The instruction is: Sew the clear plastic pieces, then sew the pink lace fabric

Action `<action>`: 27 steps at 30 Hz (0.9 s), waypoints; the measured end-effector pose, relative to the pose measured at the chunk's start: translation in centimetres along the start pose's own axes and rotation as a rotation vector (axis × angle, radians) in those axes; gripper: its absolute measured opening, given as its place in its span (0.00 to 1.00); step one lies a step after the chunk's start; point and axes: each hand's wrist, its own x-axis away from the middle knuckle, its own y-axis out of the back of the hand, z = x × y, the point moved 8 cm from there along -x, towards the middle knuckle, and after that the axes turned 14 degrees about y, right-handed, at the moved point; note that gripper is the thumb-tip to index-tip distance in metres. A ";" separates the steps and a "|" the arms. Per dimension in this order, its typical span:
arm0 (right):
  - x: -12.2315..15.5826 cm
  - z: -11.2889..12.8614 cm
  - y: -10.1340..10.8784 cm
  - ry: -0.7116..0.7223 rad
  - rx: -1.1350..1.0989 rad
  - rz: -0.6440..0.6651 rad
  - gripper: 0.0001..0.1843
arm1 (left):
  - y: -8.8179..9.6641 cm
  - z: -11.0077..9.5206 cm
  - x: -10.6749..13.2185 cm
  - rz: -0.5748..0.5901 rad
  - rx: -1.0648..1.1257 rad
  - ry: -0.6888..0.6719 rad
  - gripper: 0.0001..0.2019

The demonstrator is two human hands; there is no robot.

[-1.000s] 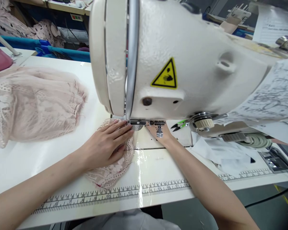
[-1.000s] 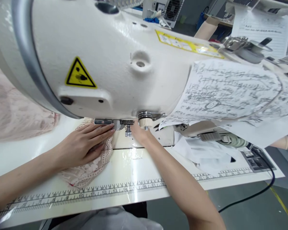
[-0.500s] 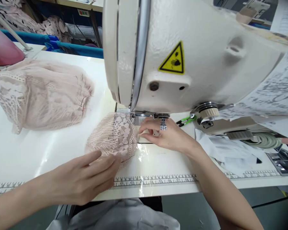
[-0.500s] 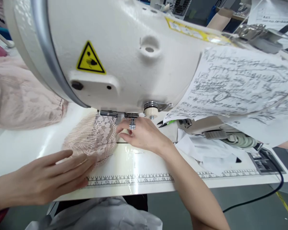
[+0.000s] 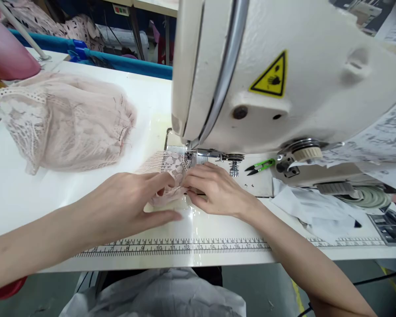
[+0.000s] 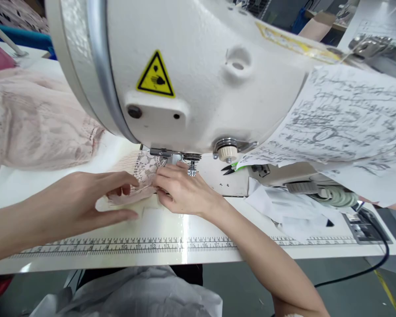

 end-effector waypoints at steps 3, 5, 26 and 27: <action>0.4 0.0 0.2 0.041 0.022 -0.082 0.09 | -1.8 0.2 -0.5 0.090 -0.040 -0.066 0.09; 0.6 0.2 0.3 0.067 0.040 -0.108 0.08 | -2.2 0.2 -0.8 0.072 0.001 -0.071 0.11; -1.7 9.4 0.7 0.284 -0.069 -0.185 0.12 | -4.1 -0.7 0.0 -0.203 -0.119 -0.319 0.13; -2.4 11.3 0.1 0.308 -0.118 -0.124 0.12 | -4.1 -0.6 -0.1 -0.202 -0.122 -0.319 0.14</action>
